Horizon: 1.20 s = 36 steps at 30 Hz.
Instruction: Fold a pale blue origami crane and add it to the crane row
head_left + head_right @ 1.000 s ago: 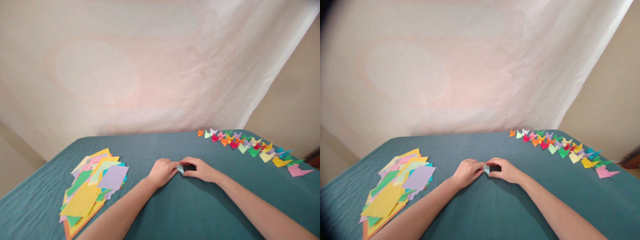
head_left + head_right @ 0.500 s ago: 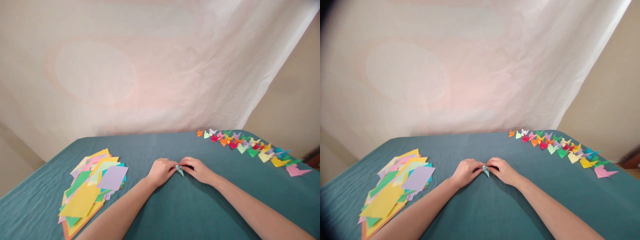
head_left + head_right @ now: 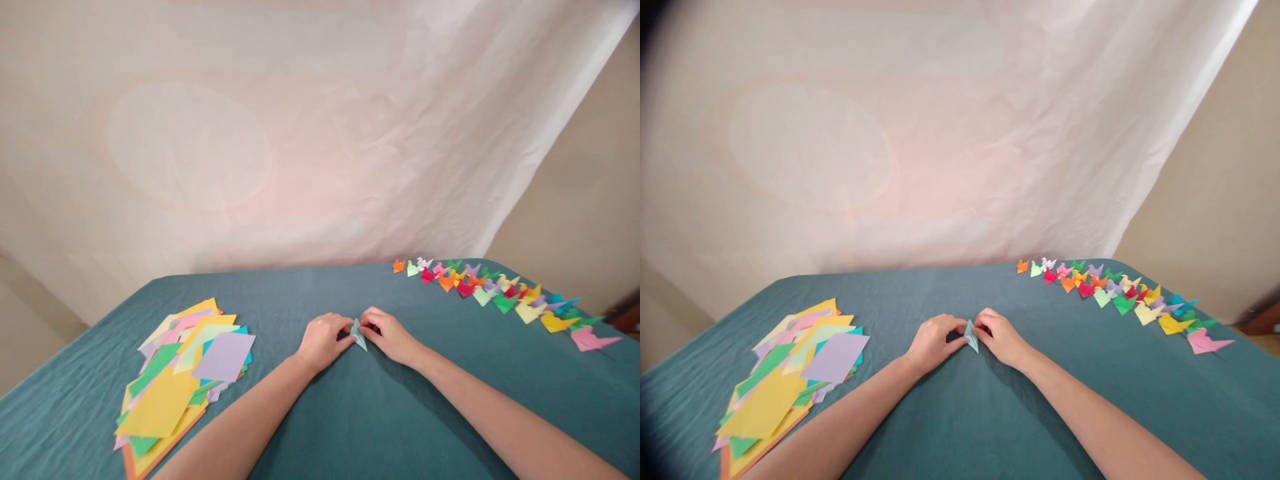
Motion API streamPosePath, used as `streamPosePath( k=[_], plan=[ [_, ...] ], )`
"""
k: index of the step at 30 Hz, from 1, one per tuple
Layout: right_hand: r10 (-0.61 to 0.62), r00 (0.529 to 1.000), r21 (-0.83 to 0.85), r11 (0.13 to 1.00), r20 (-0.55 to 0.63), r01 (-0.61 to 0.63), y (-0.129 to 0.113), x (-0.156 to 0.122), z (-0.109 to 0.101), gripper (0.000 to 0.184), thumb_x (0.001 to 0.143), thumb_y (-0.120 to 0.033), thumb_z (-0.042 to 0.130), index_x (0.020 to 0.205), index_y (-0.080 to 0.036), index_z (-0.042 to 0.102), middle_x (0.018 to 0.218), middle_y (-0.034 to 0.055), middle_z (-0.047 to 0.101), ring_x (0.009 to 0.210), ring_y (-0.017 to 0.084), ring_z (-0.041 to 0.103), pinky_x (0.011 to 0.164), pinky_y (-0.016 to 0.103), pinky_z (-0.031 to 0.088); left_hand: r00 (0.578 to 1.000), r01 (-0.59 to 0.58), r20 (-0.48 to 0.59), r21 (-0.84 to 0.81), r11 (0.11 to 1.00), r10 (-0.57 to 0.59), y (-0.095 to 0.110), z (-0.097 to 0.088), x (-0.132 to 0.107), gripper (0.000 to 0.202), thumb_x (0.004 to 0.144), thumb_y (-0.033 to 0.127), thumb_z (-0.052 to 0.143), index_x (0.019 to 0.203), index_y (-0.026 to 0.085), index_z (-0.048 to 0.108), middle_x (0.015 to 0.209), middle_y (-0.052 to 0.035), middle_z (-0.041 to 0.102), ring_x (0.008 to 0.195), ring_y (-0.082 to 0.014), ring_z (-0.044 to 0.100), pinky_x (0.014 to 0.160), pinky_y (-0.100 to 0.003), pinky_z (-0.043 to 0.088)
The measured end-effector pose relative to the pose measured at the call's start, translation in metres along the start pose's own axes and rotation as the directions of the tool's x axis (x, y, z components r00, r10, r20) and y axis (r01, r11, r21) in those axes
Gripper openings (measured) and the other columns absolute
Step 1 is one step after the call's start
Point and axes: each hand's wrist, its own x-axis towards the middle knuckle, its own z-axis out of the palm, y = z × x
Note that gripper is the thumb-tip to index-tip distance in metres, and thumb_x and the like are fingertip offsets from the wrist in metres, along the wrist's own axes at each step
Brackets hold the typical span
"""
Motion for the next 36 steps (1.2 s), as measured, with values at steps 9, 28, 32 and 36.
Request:
streamPosePath(
  k=[9,28,32,36],
  plan=[
    [0.052,0.997,-0.019,0.998,-0.062,-0.053,0.003,0.002,0.008,0.009,0.083,-0.022,0.054,0.075,-0.018,0.054,0.079,0.0014,0.052,0.069,0.013,0.052,0.062,0.026,0.044,0.994,-0.04,-0.104,0.052,0.998,0.045,0.006,-0.003,-0.001,0.043,0.077,0.032,0.064,0.116,0.022,0.048,0.115,-0.0059,0.053,0.106,-0.0215,0.048,0.091,-0.035,0.041],
    [-0.043,0.995,-0.124,0.992,-0.09,0.031,-0.006,-0.003,0.01,0.009,0.085,-0.013,0.048,0.081,-0.018,0.054,0.084,0.0042,0.052,0.079,0.017,0.051,0.073,0.031,0.044,0.974,-0.218,0.128,0.317,0.923,0.186,0.02,-0.01,-0.002,0.023,0.091,0.032,0.044,0.104,0.019,0.057,0.103,-0.0065,0.058,0.108,-0.0213,0.047,0.093,-0.036,0.035],
    [-0.08,0.993,-0.145,0.987,-0.087,0.067,-0.008,-0.007,0.008,0.01,0.085,-0.013,0.047,0.085,-0.018,0.056,0.087,0.0055,0.054,0.083,0.018,0.051,0.076,0.033,0.044,0.973,-0.218,0.155,0.366,0.905,0.172,0.026,-0.011,-0.007,0.03,0.091,0.036,0.043,0.113,0.018,0.051,0.11,-0.0078,0.057,0.113,-0.022,0.045,0.096,-0.036,0.033],
    [-0.103,0.993,-0.175,0.98,-0.057,0.092,-0.011,-0.011,0.004,0.011,0.085,-0.013,0.049,0.089,-0.018,0.058,0.091,0.0066,0.056,0.087,0.019,0.052,0.079,0.033,0.044,0.969,-0.23,0.175,0.387,0.893,0.174,0.028,-0.013,-0.012,0.037,0.091,0.039,0.042,0.12,0.018,0.047,0.118,-0.0087,0.055,0.116,-0.0219,0.044,0.098,-0.036,0.031]
  ],
)
